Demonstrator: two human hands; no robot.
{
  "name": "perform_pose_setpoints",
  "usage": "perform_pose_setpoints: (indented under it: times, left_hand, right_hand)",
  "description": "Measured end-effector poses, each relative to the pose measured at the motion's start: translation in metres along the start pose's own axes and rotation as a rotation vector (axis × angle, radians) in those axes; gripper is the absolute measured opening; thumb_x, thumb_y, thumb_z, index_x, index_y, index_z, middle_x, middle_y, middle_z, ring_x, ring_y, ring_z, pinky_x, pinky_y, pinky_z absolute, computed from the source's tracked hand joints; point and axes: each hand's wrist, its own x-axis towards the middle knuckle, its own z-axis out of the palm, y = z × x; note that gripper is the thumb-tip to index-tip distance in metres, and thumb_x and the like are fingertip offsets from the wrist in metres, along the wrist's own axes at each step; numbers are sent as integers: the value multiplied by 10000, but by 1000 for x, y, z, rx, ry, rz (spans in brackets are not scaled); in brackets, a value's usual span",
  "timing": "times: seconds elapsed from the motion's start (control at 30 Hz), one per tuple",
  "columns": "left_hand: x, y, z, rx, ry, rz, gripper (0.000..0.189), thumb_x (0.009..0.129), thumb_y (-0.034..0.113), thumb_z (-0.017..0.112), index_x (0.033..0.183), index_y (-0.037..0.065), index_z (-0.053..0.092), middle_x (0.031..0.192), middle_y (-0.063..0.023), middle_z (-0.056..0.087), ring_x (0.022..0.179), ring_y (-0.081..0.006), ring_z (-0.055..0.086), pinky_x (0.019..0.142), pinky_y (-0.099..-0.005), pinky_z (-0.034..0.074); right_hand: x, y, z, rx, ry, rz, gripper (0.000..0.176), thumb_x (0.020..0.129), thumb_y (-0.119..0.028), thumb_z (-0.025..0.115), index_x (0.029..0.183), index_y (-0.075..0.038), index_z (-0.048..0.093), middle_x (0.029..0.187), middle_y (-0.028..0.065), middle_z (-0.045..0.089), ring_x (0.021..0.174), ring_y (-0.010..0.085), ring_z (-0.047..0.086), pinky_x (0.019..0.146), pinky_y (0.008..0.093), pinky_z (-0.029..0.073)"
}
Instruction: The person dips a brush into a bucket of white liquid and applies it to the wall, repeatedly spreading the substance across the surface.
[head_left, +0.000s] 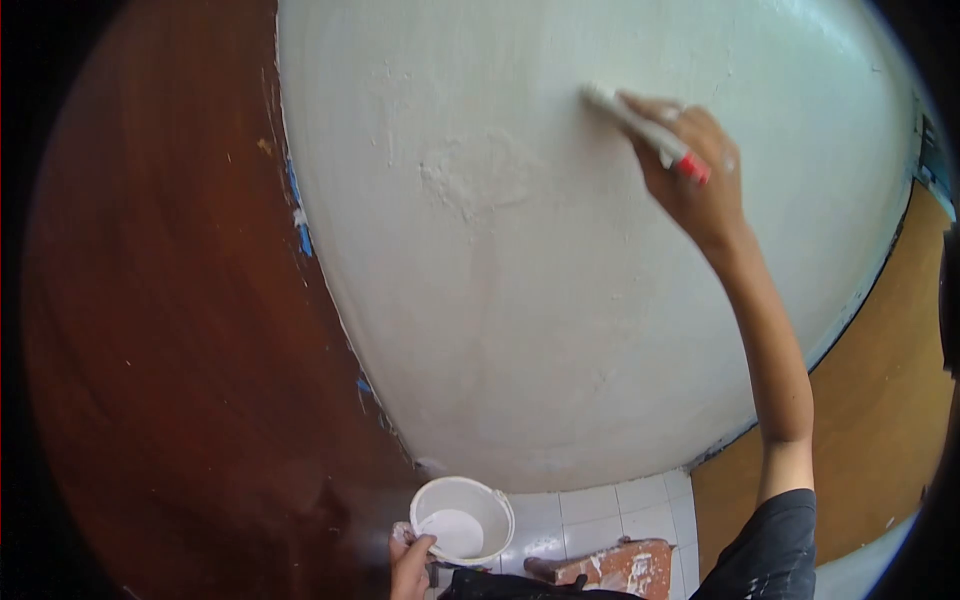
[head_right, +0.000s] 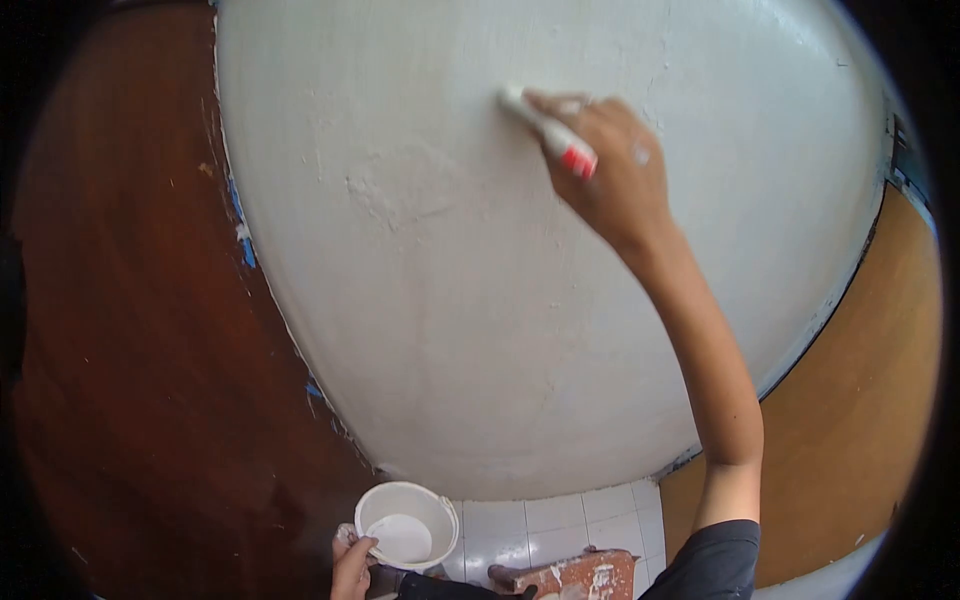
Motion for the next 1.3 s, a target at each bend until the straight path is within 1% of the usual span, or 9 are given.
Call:
perform_pose_setpoints:
  times: [0.1,0.27,0.4,0.5,0.67,0.83,0.97,1.1,1.3]
  left_hand:
    - [-1,-11,-2,-18,15,-9,219,782,-19,624,947,58,502,869,-76,616,704,-180,670,520,-301,568]
    - [-24,-2,1,-51,21,-14,210,785,-6,631,958,50,528,880,-82,622,708,-167,663,550,-290,568]
    - [-32,-8,-8,-34,27,-12,209,789,-4,628,973,40,541,891,-83,630,729,-165,667,564,-282,567]
    - [-36,-7,-14,10,20,-34,205,789,-10,629,964,44,535,885,-79,626,715,-149,655,559,-277,563]
    - [-38,-20,-23,41,50,-51,200,792,-40,609,921,77,510,858,-55,599,679,-145,647,538,-285,572]
    - [-49,-15,-16,65,92,-90,201,794,-45,610,903,84,502,848,-38,576,682,-116,614,569,-253,547]
    - [-51,-28,-28,59,123,-85,207,787,-38,626,919,75,513,835,-8,541,723,-77,545,599,-226,447]
    - [-50,-39,-43,88,100,-102,217,791,-46,624,899,82,487,839,-9,537,730,-71,540,590,-221,442]
    - [-58,-36,-42,82,105,-131,230,791,-51,634,887,83,473,858,-17,540,759,-80,560,618,-237,490]
  right_hand:
    - [-28,-19,9,23,11,-44,539,685,11,716,1210,-111,691,1062,77,722,827,266,637,731,339,522]
    - [-235,-136,55,140,-341,-45,461,805,-79,626,1265,-104,662,1155,50,706,876,248,665,705,331,575]
    - [-315,-175,62,388,-608,111,471,745,-33,655,1207,-120,684,1108,65,715,861,254,651,760,373,561]
    - [-257,-134,50,437,-569,241,550,681,5,684,1212,-140,689,1094,81,709,851,291,631,744,398,535]
    - [-148,-81,33,112,-72,176,657,663,60,665,1285,-150,668,1096,83,717,882,289,637,777,350,540]
    - [-221,-126,55,135,-155,197,613,726,31,639,1317,-131,645,1158,75,710,897,279,662,788,363,549]
    - [-373,-220,92,309,-446,246,485,818,-51,615,1294,-136,651,1164,54,708,922,265,665,774,369,546]
    - [-442,-250,113,473,-676,307,467,801,-33,634,1255,-136,670,1140,65,709,910,286,645,744,387,541]
    - [-305,-189,85,389,-318,442,478,771,-29,663,1238,-127,685,1124,51,714,896,270,626,753,369,529]
